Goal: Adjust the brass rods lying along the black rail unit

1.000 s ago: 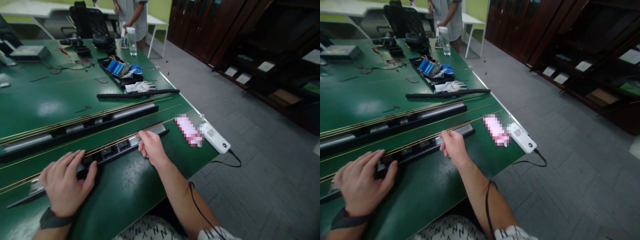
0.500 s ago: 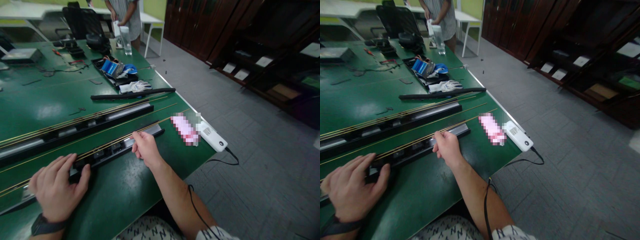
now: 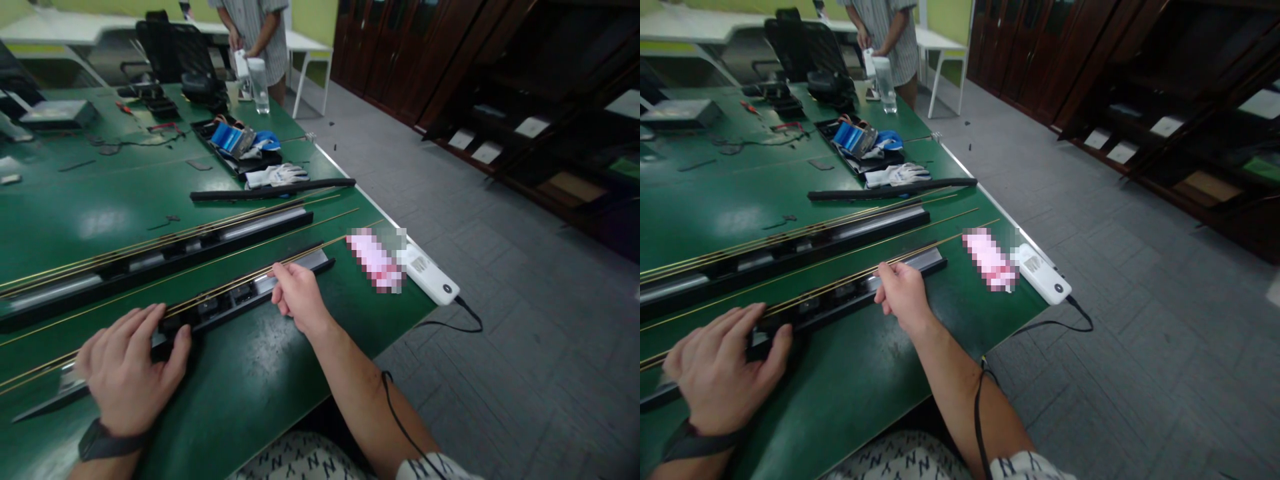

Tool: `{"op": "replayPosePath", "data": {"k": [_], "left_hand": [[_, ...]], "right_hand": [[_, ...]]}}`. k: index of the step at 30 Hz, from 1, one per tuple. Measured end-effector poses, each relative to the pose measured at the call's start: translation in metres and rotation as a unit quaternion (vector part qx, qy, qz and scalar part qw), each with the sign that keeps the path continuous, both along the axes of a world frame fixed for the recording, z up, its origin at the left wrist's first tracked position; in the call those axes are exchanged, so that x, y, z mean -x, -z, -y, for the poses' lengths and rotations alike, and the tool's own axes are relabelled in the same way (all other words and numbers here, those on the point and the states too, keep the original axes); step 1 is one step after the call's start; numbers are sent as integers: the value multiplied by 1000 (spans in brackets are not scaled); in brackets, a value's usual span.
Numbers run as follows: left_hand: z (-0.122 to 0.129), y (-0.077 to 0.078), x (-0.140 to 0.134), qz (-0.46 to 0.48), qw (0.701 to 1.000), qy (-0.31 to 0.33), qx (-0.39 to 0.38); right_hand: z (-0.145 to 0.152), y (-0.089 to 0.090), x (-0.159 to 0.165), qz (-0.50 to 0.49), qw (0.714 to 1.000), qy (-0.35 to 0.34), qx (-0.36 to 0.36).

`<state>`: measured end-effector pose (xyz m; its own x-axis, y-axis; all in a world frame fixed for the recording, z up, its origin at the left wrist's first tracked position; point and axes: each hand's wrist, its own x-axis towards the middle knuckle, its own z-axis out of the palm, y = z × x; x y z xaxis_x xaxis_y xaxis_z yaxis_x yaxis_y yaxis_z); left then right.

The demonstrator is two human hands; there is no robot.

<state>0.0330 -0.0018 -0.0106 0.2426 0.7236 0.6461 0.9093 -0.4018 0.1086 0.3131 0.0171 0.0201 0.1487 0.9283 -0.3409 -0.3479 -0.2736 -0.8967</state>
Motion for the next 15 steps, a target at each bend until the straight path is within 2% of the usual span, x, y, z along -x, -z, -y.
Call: {"op": "replayPosePath", "data": {"k": [6,15], "left_hand": [[1,-6,-4,-2,1000,10,1],[3,-6,-11,12,1000,6,6]], "right_hand": [[1,-1,-1,13,1000,4,1],[1,-3,-4,24,1000,12,-4]]}}
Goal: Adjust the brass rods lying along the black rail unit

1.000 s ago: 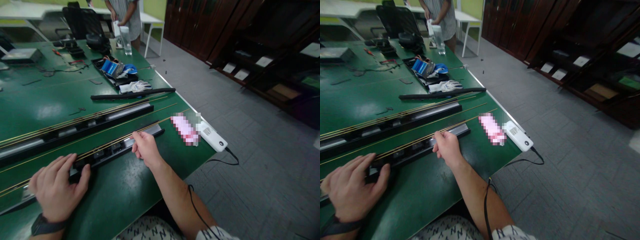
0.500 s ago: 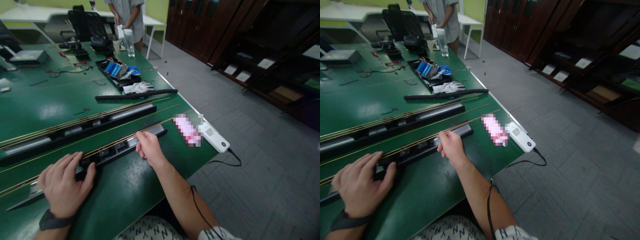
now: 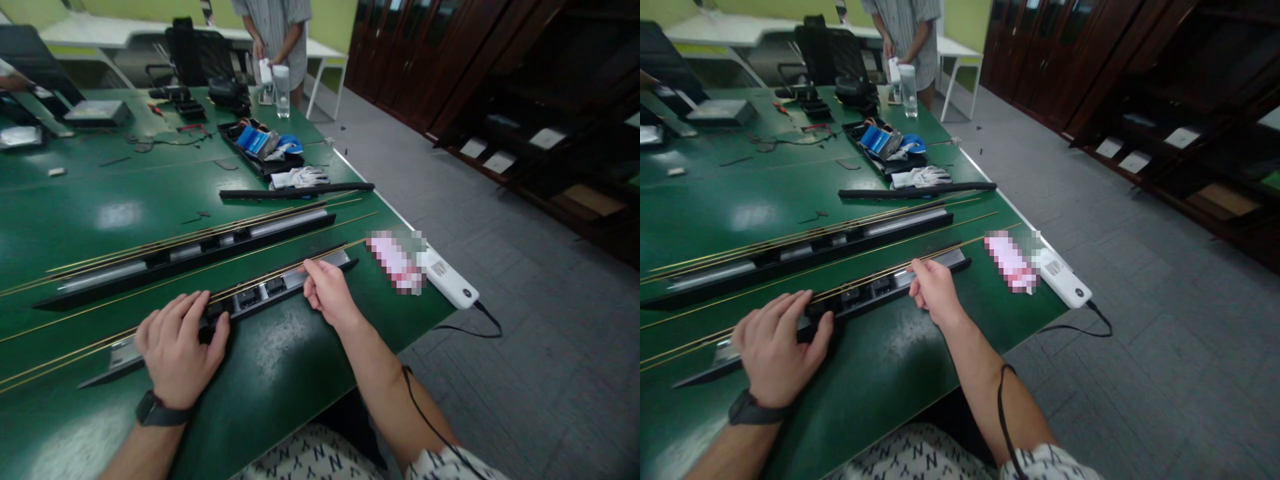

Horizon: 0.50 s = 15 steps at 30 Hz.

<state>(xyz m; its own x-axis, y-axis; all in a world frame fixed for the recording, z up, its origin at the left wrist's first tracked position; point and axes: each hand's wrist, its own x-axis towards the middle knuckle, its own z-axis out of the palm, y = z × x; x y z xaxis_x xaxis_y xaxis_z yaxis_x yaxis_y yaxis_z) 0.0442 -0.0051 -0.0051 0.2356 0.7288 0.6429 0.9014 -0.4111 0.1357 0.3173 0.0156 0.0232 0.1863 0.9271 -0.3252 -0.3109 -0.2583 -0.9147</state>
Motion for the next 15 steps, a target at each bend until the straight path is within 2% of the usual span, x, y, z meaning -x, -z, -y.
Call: {"op": "replayPosePath", "data": {"k": [15], "left_hand": [[2,1,-8,64,998,5,19]], "right_hand": [[2,-1,-4,36,999,11,-11]]}}
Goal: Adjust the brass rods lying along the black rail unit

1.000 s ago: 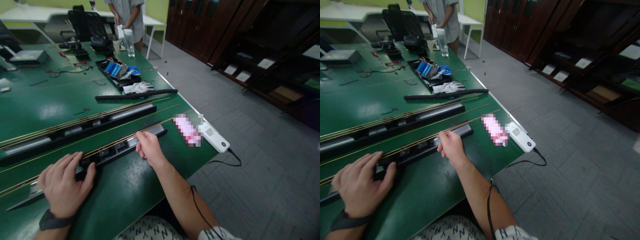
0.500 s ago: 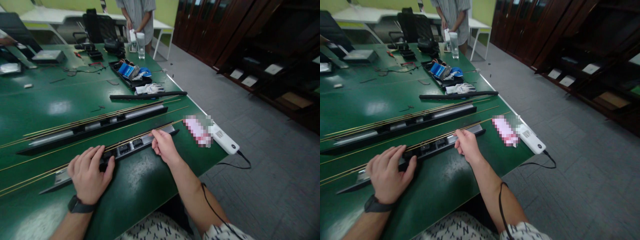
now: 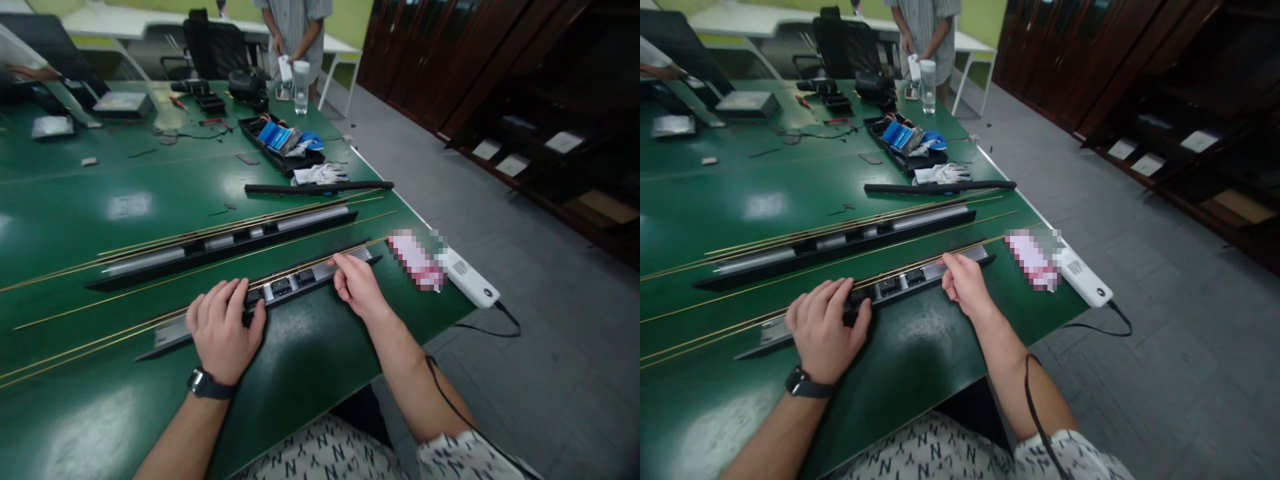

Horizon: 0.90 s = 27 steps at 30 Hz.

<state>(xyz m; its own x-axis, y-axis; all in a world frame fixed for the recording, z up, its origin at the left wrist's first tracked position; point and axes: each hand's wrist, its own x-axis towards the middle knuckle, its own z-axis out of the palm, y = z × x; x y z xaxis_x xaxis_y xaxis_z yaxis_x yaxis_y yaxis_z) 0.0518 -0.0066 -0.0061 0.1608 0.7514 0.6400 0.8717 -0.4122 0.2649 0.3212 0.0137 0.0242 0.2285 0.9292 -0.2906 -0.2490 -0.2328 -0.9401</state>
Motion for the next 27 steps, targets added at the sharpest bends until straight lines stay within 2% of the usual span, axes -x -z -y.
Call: {"op": "replayPosePath", "data": {"k": [9,27], "left_hand": [[2,-3,-7,-2,1000,-17,3],[1,-5,-7,18,999,-11,26]], "right_hand": [[-1,4,-4,15,1000,8,-10],[-7,11,-8,-15,999,7,-47]]}}
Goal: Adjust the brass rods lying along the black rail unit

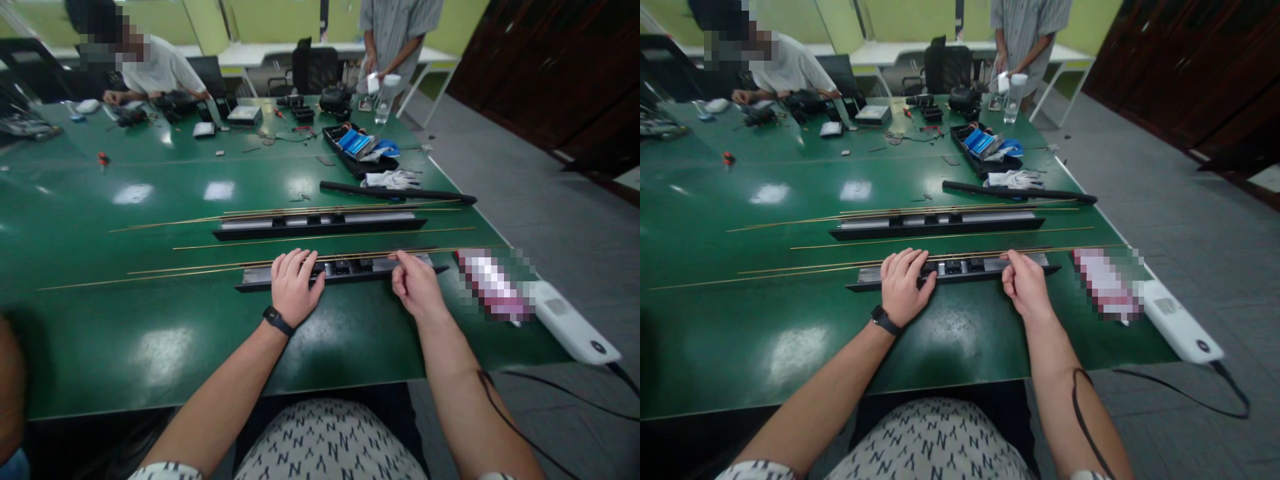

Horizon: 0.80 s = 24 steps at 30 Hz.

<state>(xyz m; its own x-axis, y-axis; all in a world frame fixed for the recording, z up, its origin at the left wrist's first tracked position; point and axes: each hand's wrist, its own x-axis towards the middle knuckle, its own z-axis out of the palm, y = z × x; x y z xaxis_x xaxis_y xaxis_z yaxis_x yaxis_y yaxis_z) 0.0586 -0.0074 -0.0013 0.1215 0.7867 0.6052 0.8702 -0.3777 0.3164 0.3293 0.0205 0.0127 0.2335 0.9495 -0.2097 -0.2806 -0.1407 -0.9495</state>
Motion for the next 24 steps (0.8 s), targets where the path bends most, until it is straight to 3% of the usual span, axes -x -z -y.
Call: {"op": "replayPosePath", "data": {"k": [24], "left_hand": [[3,1,1,-27,1000,-7,-8]], "right_hand": [[6,1,-3,18,1000,-4,8]]}}
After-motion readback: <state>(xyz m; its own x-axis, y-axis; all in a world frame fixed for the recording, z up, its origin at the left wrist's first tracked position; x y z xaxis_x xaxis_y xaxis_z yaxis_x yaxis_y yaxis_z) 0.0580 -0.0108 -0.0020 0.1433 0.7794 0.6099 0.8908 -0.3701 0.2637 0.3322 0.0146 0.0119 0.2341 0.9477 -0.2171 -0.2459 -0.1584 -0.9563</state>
